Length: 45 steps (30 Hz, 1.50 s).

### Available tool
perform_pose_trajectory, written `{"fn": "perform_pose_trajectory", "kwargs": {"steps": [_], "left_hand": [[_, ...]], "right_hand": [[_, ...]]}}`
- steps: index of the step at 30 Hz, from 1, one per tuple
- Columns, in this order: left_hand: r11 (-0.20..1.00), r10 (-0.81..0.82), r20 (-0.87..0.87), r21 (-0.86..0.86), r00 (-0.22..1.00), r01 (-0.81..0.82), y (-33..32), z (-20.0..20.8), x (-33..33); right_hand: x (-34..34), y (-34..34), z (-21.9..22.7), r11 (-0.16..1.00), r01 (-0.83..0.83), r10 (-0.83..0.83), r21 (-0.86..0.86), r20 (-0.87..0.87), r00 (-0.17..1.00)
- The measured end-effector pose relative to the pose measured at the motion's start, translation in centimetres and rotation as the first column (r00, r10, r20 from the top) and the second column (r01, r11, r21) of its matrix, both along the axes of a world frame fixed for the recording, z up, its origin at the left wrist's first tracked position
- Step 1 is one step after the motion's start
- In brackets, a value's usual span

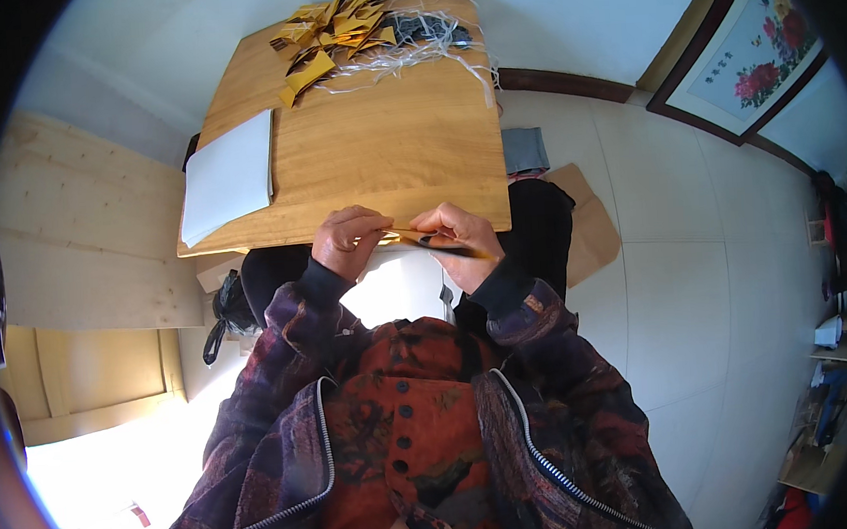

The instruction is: The person folds a yellow sheet of paper into a triangular shape by hand, pressing creases and adjusting edges. The finished piece is placed on a pile of similar folded items on the table.

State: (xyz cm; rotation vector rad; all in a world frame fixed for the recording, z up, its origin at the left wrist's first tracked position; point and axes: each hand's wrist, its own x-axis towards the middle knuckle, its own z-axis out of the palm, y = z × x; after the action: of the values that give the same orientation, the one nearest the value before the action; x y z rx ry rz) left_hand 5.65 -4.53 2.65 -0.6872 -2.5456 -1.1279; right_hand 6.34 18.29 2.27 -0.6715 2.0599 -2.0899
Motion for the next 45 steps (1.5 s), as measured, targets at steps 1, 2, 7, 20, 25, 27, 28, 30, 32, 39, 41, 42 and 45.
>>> {"fn": "perform_pose_trajectory", "kwargs": {"steps": [1,2,7,20,25,27,28,30,32,39,41,42,45], "left_hand": [[0.999,0.003,-0.077,-0.033,0.997,-0.005,-0.3,-0.3,-1.0],[0.998,0.003,-0.154,-0.066,0.988,-0.014,-0.6,-0.6,-2.0],[0.976,0.217,-0.073,0.052,0.973,-0.213,-1.6,-2.4,-6.2],[0.932,0.004,0.133,-0.36,0.991,0.044,-0.1,-4.6,-9.5],[0.892,-0.005,0.17,-0.446,0.985,0.082,-0.7,-4.7,-9.1],[0.898,-0.007,0.159,-0.434,0.987,0.076,-0.7,-4.9,-9.1],[0.901,-0.01,0.141,-0.428,0.99,0.07,-0.9,-5.0,-9.1],[0.893,0.09,0.155,-0.451,0.984,-0.011,-1.6,-5.1,-9.3],[0.898,0.181,0.133,-0.427,0.974,-0.109,-2.9,-5.2,-9.9],[0.954,0.299,0.146,-0.034,0.943,-0.297,-4.9,-5.5,-9.8],[0.949,0.314,0.122,-0.026,0.942,-0.313,-4.3,-5.2,-9.7],[0.945,0.326,0.099,-0.04,0.94,-0.324,-3.9,-5.0,-9.7],[0.941,0.335,0.104,-0.093,0.936,-0.326,-3.0,-4.4,-9.9]], "right_hand": [[-0.7,-0.4,-0.4,0.996,-0.043,0.04,-0.074,-0.05,0.998],[-1.5,-0.7,-0.7,1.0,-0.027,0.026,-0.005,-0.14,0.99],[-5.2,-2.0,-3.1,0.934,0.262,-0.129,0.241,-0.457,0.88],[-8.1,-1.7,-4.2,0.714,0.346,0.133,0.609,-0.603,0.787],[-7.1,-0.9,-4.4,0.613,0.357,0.211,0.705,-0.582,0.785],[-6.4,-0.4,-4.3,0.571,0.341,0.237,0.747,-0.548,0.802],[-6.1,-0.2,-4.3,0.562,0.332,0.246,0.758,-0.536,0.808],[-5.7,0.0,-4.2,0.549,0.323,0.256,0.771,-0.522,0.814],[-5.8,-0.1,-4.0,0.544,0.329,0.256,0.772,-0.526,0.811],[-5.8,-0.3,-3.2,0.543,0.308,0.256,0.781,-0.503,0.825],[-5.7,-0.3,-3.3,0.544,0.308,0.252,0.78,-0.502,0.827],[-5.7,-0.3,-3.3,0.542,0.307,0.249,0.782,-0.499,0.83],[-5.6,-0.3,-3.3,0.533,0.313,0.249,0.786,-0.499,0.83]]}}
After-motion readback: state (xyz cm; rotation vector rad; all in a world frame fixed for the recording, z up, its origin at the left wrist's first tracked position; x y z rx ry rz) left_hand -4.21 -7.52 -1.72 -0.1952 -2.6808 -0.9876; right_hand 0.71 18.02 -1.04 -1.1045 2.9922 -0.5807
